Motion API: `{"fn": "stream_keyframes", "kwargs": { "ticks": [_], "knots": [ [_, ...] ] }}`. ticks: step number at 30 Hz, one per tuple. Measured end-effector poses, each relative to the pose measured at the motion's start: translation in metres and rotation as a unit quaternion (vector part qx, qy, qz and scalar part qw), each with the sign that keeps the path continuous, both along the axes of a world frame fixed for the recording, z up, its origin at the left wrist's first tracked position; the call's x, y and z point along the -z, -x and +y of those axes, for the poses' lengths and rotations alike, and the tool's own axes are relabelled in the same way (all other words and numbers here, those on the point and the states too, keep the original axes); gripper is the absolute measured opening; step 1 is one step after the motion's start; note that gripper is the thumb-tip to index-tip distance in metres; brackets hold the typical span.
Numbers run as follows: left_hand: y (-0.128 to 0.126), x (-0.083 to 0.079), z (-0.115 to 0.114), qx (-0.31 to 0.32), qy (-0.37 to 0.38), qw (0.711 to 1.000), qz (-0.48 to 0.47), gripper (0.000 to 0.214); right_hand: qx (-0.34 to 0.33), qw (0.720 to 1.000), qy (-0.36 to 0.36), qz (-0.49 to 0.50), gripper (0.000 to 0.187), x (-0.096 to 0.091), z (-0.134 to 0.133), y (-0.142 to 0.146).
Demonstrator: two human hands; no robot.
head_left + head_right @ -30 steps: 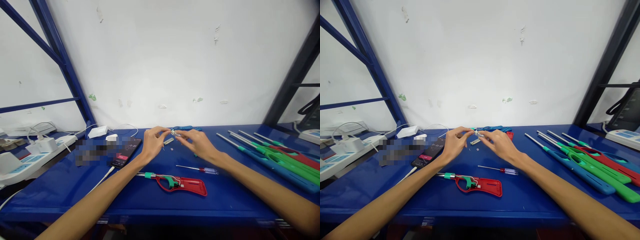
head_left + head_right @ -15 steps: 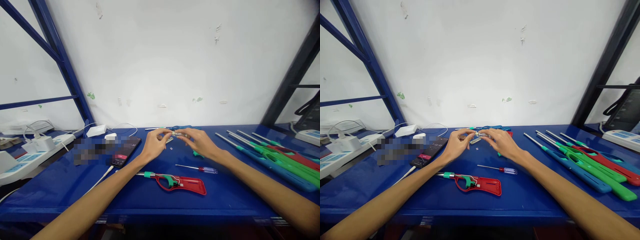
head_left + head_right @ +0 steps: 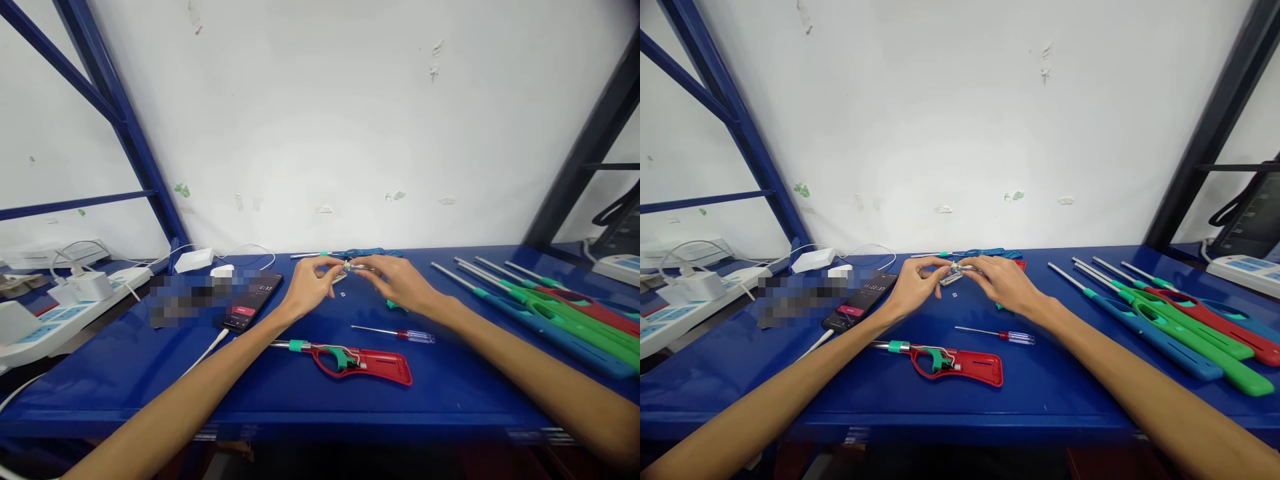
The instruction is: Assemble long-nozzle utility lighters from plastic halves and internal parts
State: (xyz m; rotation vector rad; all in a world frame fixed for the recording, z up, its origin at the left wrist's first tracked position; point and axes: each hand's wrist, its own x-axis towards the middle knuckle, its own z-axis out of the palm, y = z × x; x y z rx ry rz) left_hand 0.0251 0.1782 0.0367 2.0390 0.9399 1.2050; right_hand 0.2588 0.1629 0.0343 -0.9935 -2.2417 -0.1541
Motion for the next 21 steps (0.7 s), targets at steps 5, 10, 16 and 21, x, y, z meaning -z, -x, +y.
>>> {"fn": "stream_keyframes", "kwargs": {
  "ticks": [5, 10, 16, 21],
  "knots": [
    [0.001, 0.003, 0.004, 0.018, 0.007, 1.000, 0.015, 0.028, 0.001, 1.000, -0.010, -0.014, 0.032, -0.002, -0.003, 0.000],
    [-0.001, 0.003, 0.002, 0.019, -0.009, 0.999, 0.042, 0.025, 0.004, 1.000, -0.014, -0.015, 0.029, -0.004, -0.003, 0.002],
    [0.002, -0.013, -0.004, -0.008, -0.059, 0.993, 0.105, 0.036, 0.040, 0.999, -0.033, 0.007, 0.029, -0.035, -0.031, -0.001],
    [0.019, -0.035, -0.037, 0.065, -0.111, 0.959, 0.253, 0.018, 0.103, 0.988, -0.004, 0.111, 0.028, -0.030, -0.108, 0.001]
  ]
}}
